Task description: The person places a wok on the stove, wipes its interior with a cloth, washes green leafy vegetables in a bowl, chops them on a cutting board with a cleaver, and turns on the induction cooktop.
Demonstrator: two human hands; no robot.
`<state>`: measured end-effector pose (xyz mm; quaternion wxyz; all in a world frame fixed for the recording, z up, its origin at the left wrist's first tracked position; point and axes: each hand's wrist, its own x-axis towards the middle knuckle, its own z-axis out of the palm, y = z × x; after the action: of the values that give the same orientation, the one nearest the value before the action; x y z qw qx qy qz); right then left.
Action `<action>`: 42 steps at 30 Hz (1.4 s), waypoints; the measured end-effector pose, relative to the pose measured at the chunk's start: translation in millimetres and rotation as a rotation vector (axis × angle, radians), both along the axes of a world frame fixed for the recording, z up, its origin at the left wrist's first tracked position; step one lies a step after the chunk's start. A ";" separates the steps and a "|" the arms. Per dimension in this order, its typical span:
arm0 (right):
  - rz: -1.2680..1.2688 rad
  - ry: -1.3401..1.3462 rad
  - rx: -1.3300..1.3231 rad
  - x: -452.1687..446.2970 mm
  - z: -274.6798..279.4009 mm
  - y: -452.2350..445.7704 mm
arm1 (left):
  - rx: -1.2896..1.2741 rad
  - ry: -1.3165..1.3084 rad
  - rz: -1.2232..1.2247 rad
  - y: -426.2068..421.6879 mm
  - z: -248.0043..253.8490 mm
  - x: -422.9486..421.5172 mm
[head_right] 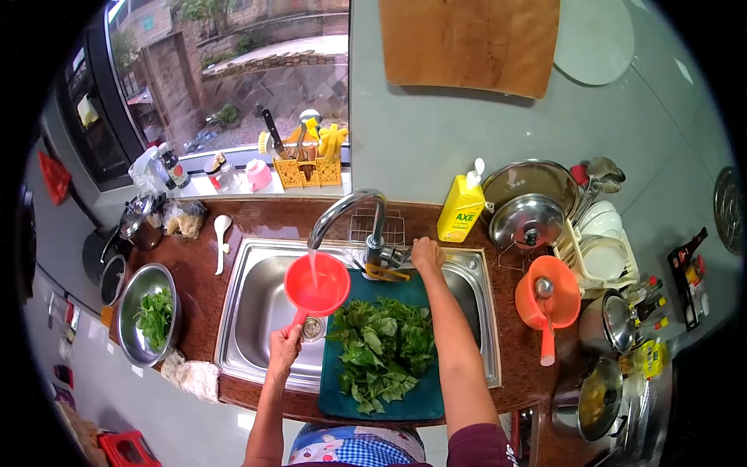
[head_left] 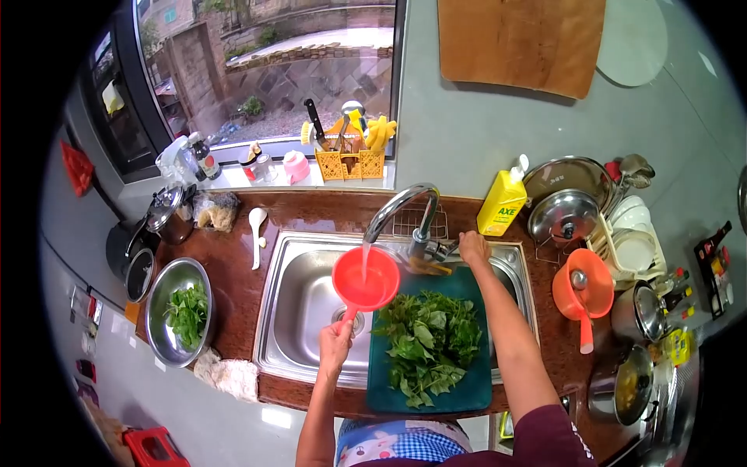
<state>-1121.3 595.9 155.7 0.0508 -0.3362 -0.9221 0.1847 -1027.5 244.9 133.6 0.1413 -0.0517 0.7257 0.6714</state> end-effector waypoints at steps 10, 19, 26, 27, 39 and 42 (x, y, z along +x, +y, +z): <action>0.015 -0.029 -0.039 -0.7 -3.0 4.0 | -0.024 -0.024 -0.015 -7.2 -8.7 1.1; 0.013 -0.012 -0.050 1.3 1.3 2.3 | -0.079 -0.021 -0.027 -10.0 -3.2 3.5; 0.013 -0.027 -0.045 0.8 -0.5 3.0 | -0.096 -0.013 -0.022 -12.2 -4.3 4.6; 0.016 -0.026 -0.042 0.9 -0.9 2.8 | -0.093 -0.018 -0.018 -12.5 -4.2 4.8; 0.018 0.057 -0.034 5.6 0.0 -1.3 | -0.063 0.009 -0.026 -15.7 -2.6 6.4; 0.027 0.053 -0.066 -1.0 -10.3 3.1 | -0.068 0.020 -0.006 -16.3 -6.9 4.9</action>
<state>-1122.4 599.0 145.4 0.0613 -0.3205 -0.9182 0.2246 -1022.6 228.5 126.8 0.1342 -0.0472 0.7498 0.6462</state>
